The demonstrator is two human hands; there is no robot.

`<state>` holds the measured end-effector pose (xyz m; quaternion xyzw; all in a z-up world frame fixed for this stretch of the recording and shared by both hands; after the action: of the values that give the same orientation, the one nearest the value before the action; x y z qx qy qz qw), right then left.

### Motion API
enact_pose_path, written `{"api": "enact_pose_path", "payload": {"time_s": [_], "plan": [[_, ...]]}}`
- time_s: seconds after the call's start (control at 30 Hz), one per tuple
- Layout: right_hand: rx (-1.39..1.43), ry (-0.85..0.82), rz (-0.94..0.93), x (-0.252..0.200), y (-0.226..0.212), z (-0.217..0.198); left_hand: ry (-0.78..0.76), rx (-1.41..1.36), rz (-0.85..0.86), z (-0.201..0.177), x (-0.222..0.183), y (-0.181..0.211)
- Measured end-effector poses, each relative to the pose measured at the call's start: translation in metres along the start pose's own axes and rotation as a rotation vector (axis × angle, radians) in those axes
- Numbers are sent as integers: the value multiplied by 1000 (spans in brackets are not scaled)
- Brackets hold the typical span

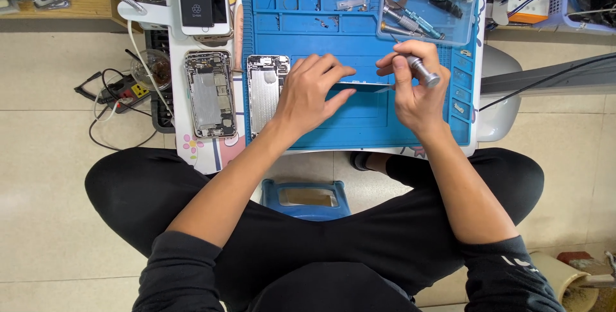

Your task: The person is repairing a disassembled smartphone on a blue work mat. They use a screwdriver to tighten screws on a metal bracket and tweezers to handle small components and connectors. The person also flips the phone casing over to access different sides during the repair.

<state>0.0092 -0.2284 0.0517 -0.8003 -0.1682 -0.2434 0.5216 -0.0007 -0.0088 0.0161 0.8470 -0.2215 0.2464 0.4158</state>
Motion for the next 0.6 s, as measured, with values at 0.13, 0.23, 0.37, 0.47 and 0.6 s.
{"api": "enact_pose_path", "payload": {"time_s": [0.13,0.23,0.37,0.47,0.6], "plan": [[-249,-57,-178,-3,2,-1,-5,-30,-24,0,-3,-1],[-409,-133,-304,-6,2,2,-8,-55,-50,-1,-6,1],[-463,-264,-233,-6,-2,8,-4,-121,-100,-2,-5,2],[-438,-308,-137,-9,3,9,17,-160,-125,-8,-2,3],[-431,-376,-53,-4,-4,12,152,-231,-175,-23,10,1]]}}
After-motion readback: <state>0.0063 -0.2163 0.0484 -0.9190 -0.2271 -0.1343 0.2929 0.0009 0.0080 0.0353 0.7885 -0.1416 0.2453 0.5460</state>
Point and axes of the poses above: each hand's wrist, its own x-axis towards the middle knuckle, its own z-axis out of the palm, y = z × x, the point moved 1 cm from there along x, towards the middle knuckle, and after that the axes turned 12 degrees about y, right-handed, at the moved point
